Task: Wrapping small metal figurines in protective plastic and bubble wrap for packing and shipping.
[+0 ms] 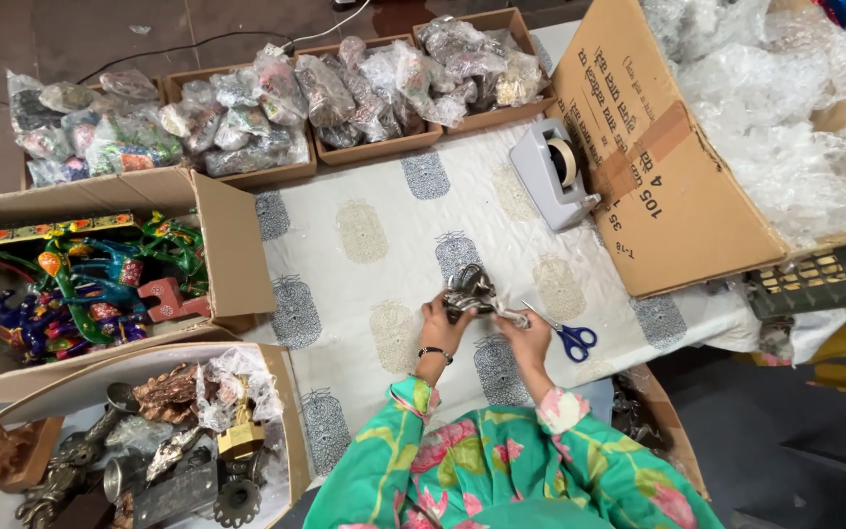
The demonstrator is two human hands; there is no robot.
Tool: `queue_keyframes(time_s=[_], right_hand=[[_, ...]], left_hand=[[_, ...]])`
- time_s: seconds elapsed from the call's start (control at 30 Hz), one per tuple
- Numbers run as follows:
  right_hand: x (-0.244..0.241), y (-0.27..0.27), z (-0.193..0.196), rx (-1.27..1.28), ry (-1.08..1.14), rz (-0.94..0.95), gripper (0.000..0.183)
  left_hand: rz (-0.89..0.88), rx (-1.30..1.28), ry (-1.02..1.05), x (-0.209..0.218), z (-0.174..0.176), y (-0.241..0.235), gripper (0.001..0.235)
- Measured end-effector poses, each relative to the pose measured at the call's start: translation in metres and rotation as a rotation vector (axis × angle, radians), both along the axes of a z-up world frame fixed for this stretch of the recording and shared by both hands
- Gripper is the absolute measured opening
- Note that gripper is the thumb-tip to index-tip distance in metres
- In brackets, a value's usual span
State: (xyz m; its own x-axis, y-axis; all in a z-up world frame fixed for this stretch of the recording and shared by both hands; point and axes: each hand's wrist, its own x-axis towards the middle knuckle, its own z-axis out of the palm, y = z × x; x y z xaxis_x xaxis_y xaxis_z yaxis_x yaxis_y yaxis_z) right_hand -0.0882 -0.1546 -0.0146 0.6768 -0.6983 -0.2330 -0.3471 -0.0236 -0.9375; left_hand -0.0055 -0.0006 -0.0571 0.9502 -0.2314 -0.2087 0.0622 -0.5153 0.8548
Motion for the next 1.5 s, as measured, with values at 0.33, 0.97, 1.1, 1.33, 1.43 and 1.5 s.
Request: queue_keyframes(time_s=[0.33,0.97,1.1,1.33,1.43,1.5], right_hand=[[0.009,0.008,-0.004,0.790,0.019,0.024,0.035],[0.017,0.021,0.036,-0.922,-0.052,0.464,0.021],[0.013,0.025,0.053,-0.988,-0.169,0.677,0.024],[0.025,0.016,0.089,-0.639,-0.129,0.495,0.013],[0.038,0.012,0.079,-0.582,-0.283,0.173,0.027],[0.046,0.006,0.052,-0.725,-0.285,0.391,0.026]], left_hand=[[-0.106,-0.036,-0.327,0.042,0.103,0.018,0.064],[-0.366,-0.051,-0.432,0.021,0.122,0.019,0.057],[-0.388,-0.033,-0.358,0.030,0.115,0.021,0.088],[-0.405,-0.170,-0.325,0.036,0.097,0.023,0.085],[-0.400,-0.240,-0.342,0.035,0.089,0.022,0.076],[-0.376,-0.278,-0.265,0.037,0.096,0.024,0.075]])
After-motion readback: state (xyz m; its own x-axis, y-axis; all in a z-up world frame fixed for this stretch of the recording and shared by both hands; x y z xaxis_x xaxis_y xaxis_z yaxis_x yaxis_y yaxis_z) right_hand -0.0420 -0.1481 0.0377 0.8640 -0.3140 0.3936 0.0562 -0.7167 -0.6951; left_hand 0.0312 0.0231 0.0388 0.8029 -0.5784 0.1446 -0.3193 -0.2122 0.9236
